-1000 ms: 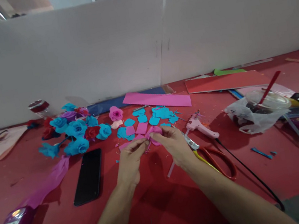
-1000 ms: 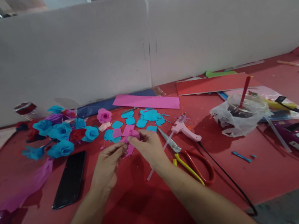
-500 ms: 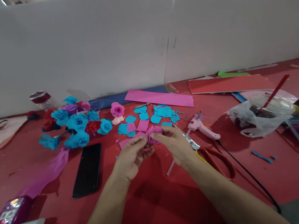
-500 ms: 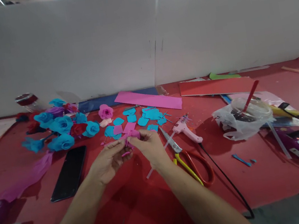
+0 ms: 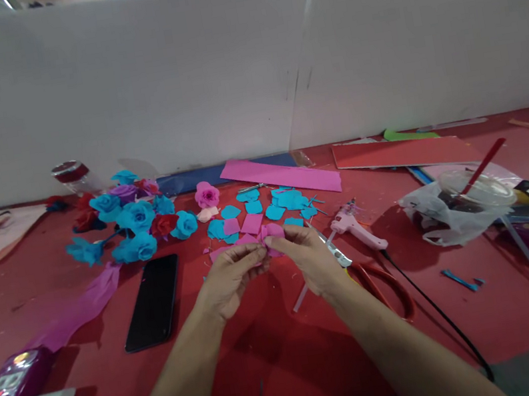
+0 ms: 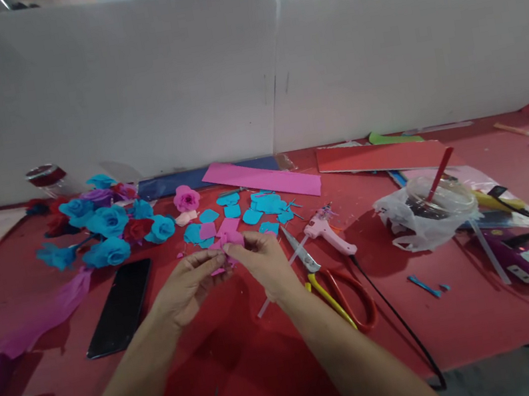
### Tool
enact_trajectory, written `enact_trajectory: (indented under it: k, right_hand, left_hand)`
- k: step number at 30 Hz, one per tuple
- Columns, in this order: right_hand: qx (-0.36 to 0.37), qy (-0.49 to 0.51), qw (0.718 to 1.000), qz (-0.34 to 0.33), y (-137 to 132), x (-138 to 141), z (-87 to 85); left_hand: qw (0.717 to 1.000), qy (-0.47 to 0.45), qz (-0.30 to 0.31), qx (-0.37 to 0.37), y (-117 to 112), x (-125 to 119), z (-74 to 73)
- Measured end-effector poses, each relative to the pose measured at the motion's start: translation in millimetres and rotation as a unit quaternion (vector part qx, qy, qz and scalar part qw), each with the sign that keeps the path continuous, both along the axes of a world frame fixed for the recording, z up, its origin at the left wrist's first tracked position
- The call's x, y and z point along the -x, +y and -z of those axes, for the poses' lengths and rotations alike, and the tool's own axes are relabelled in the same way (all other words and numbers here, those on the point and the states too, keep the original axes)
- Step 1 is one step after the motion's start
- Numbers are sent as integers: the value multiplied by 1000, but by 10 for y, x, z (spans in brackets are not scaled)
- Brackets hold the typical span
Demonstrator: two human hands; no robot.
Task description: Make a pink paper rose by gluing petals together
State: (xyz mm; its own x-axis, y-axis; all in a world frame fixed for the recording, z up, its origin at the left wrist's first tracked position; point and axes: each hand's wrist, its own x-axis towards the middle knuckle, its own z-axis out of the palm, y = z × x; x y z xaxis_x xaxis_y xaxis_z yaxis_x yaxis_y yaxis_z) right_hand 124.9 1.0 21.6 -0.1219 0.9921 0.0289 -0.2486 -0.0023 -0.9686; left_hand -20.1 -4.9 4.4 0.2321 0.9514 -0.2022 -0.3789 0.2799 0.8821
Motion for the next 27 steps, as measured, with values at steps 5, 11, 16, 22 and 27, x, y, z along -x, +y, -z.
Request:
enact_trajectory:
  k: [5, 11, 16, 22, 27]
  right_hand:
    - [7, -25, 1000, 14, -41, 29, 15]
    - [-60, -146, 987, -38, -79, 117, 90]
    - [-78, -164, 983, -9, -99, 119, 77]
    - [-73, -164, 984, -22, -96, 91, 60]
    - [-64, -158, 985, -33, -88, 74, 59]
  left_hand:
    - [991, -54, -119, -15, 26, -33, -1]
    - [986, -46, -155, -30, 18, -44, -48]
    - [987, -43, -148, -35, 1, -38, -69]
    - [989, -25, -144, -38, -6, 0, -65]
    - [991, -22, -125, -48, -2, 3, -91]
